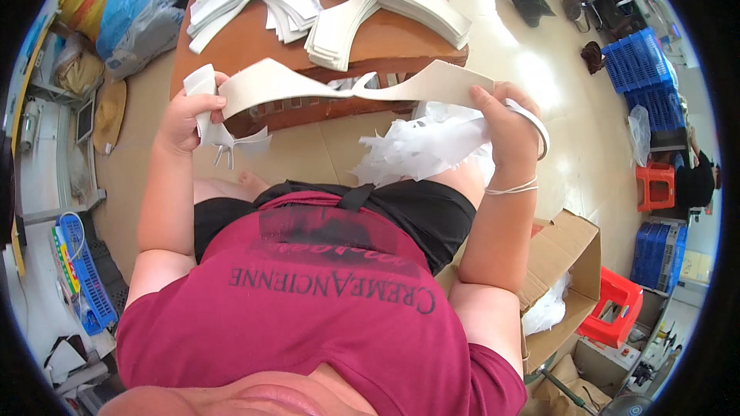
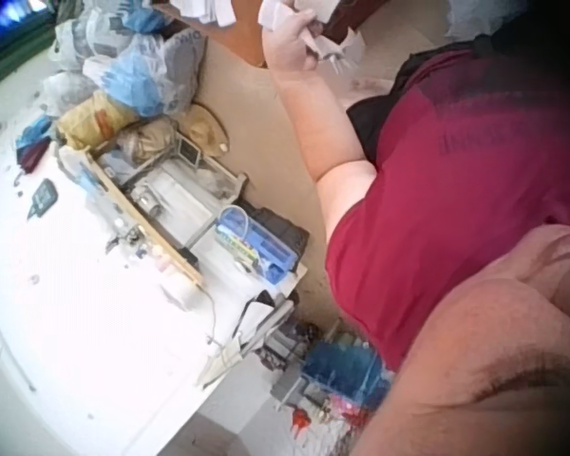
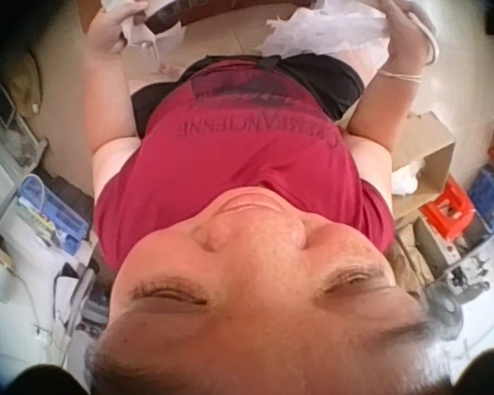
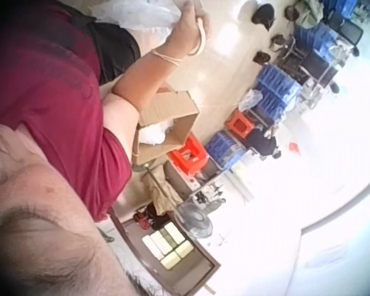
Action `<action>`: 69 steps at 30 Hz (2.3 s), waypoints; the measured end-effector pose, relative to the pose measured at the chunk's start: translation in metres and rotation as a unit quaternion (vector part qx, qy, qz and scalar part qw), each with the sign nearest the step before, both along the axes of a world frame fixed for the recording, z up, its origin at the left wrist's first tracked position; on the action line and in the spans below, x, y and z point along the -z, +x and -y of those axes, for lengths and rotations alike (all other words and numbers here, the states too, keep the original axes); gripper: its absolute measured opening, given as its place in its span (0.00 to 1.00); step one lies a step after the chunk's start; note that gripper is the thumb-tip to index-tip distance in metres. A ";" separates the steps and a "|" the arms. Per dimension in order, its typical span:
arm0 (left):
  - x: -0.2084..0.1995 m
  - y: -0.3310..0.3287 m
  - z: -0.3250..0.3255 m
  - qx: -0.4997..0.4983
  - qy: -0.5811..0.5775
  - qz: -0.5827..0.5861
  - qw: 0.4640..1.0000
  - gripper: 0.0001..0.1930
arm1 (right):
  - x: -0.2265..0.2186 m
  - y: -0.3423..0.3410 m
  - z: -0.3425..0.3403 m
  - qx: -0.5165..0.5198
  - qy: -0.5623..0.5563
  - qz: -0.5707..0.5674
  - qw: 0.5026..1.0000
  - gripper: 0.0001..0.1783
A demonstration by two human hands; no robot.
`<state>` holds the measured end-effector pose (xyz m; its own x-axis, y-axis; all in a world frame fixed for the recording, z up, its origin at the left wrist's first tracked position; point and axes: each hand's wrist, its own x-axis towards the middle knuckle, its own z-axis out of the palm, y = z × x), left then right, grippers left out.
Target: The person is manually separating and stacking individual shoe component pieces from larger sheets of white material.
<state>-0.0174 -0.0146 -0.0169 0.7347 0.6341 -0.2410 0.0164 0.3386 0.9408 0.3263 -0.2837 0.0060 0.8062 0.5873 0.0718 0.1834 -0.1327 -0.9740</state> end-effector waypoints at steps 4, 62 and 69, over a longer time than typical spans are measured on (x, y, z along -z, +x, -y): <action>-0.019 0.032 -0.016 -0.043 0.060 0.053 0.996 0.16 | -0.009 0.023 -0.022 0.044 0.023 0.024 0.999 0.15; 0.013 0.053 0.095 0.176 0.075 0.077 0.978 0.14 | 0.002 -0.124 -0.046 -0.358 0.105 0.390 0.842 0.10; 0.023 0.045 0.105 0.107 -0.036 0.090 0.990 0.10 | 0.014 -0.140 -0.043 -0.280 0.121 0.351 0.885 0.09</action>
<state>0.0277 -0.1198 -0.0401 0.8853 0.4457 -0.1325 -0.0715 0.4122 0.9083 0.1868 -0.2405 -0.0080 0.0991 0.7793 0.6188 0.7259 0.3688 -0.5806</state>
